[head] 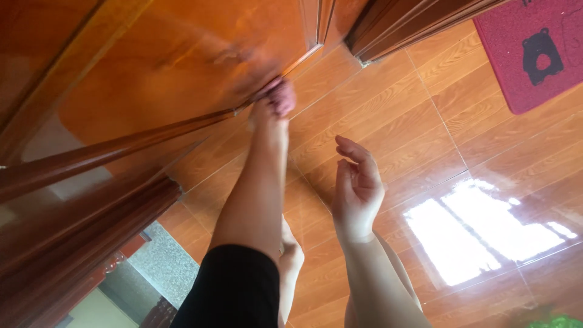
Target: Wiping down a wooden door and nearby wall switch with a red cloth.
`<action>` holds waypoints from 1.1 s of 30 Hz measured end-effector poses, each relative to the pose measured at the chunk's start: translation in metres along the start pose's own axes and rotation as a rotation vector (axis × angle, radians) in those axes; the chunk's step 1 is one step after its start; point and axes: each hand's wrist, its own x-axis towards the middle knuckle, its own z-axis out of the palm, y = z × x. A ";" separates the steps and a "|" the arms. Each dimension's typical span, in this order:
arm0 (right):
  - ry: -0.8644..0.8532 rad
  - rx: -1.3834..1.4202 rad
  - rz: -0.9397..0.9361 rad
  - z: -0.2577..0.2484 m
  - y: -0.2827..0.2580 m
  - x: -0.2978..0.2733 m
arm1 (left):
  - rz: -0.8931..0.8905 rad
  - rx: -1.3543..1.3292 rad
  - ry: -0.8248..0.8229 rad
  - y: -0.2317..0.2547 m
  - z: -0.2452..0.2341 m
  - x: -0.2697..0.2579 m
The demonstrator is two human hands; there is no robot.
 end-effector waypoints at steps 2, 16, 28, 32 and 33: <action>-0.040 -0.033 0.004 0.002 0.000 -0.001 | 0.214 0.003 0.216 -0.044 0.084 0.001; -0.094 -0.168 0.109 0.006 -0.013 0.006 | 0.716 0.226 0.888 -0.076 0.109 0.111; 0.013 0.096 0.068 -0.019 0.008 0.009 | 0.625 -0.014 0.630 -0.113 0.124 0.182; -0.056 0.208 0.023 -0.019 0.005 0.000 | 0.532 -0.150 0.507 -0.143 0.234 0.181; -0.059 0.211 0.025 -0.019 0.002 -0.005 | 0.535 -0.146 0.508 -0.154 0.268 0.183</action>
